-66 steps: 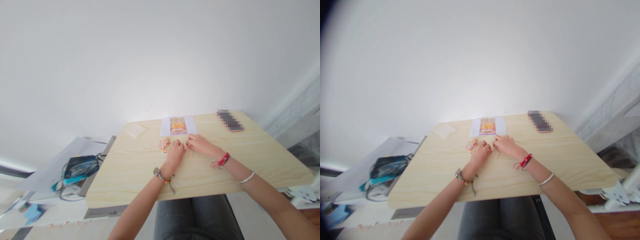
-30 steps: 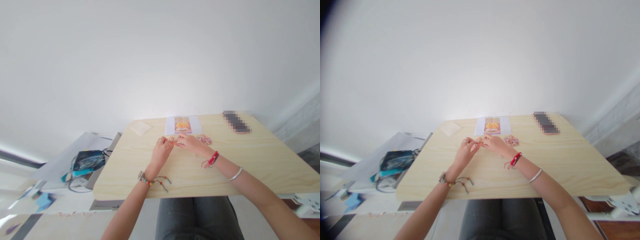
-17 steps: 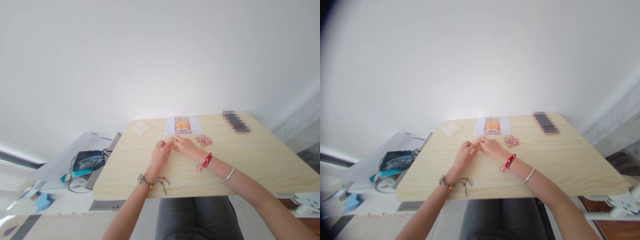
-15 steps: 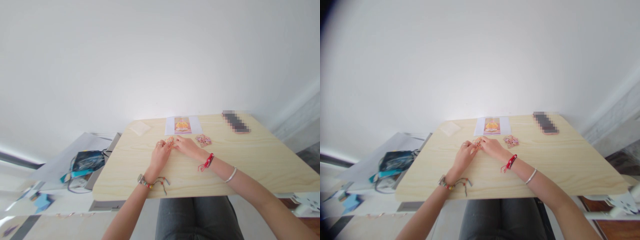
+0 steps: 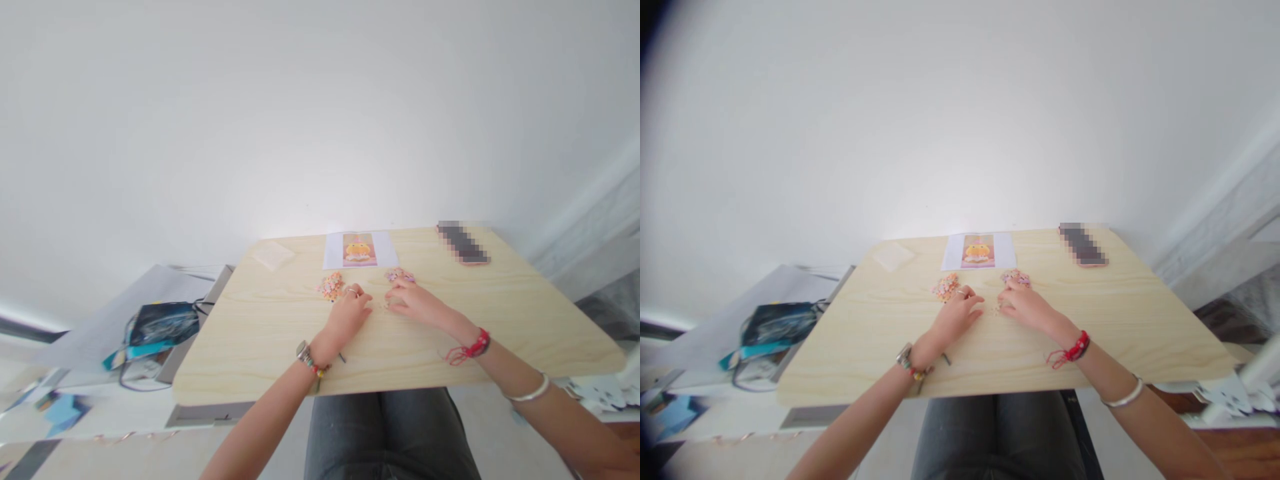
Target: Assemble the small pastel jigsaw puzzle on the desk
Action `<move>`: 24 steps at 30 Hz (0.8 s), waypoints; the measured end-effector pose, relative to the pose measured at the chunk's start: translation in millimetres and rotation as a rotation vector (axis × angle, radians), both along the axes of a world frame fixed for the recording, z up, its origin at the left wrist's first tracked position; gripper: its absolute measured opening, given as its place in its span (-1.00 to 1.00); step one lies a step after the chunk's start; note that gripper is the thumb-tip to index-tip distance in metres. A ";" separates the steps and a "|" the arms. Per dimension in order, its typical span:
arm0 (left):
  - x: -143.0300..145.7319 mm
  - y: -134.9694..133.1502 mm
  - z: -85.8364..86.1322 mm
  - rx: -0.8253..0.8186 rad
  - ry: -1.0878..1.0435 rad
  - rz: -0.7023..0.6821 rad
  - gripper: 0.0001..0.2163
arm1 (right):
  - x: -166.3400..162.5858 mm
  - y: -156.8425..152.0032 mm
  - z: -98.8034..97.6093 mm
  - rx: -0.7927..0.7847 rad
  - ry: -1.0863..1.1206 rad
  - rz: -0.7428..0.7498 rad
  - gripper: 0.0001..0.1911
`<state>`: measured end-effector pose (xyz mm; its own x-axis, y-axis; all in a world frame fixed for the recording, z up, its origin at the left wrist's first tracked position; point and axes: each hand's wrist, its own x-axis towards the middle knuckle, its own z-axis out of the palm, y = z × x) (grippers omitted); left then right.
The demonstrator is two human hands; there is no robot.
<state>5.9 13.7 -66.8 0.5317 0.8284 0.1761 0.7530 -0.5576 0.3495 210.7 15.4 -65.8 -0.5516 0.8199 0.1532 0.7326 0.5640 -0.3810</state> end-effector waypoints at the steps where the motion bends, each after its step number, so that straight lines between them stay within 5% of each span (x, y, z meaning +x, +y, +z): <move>1: 4.3 0.8 0.5 -0.007 0.010 -0.018 -0.80 | -1.1 -0.4 -1.3 -0.004 -0.002 0.001 -0.84; 10: 13.8 5.7 0.2 -0.003 0.015 -0.075 -0.86 | -4.8 3.4 -10.4 0.029 0.031 0.005 -0.83; 24: 8.2 18.3 -6.6 -0.052 -0.214 0.066 -0.87 | -16.7 13.5 -1.0 0.191 0.141 -0.067 -0.83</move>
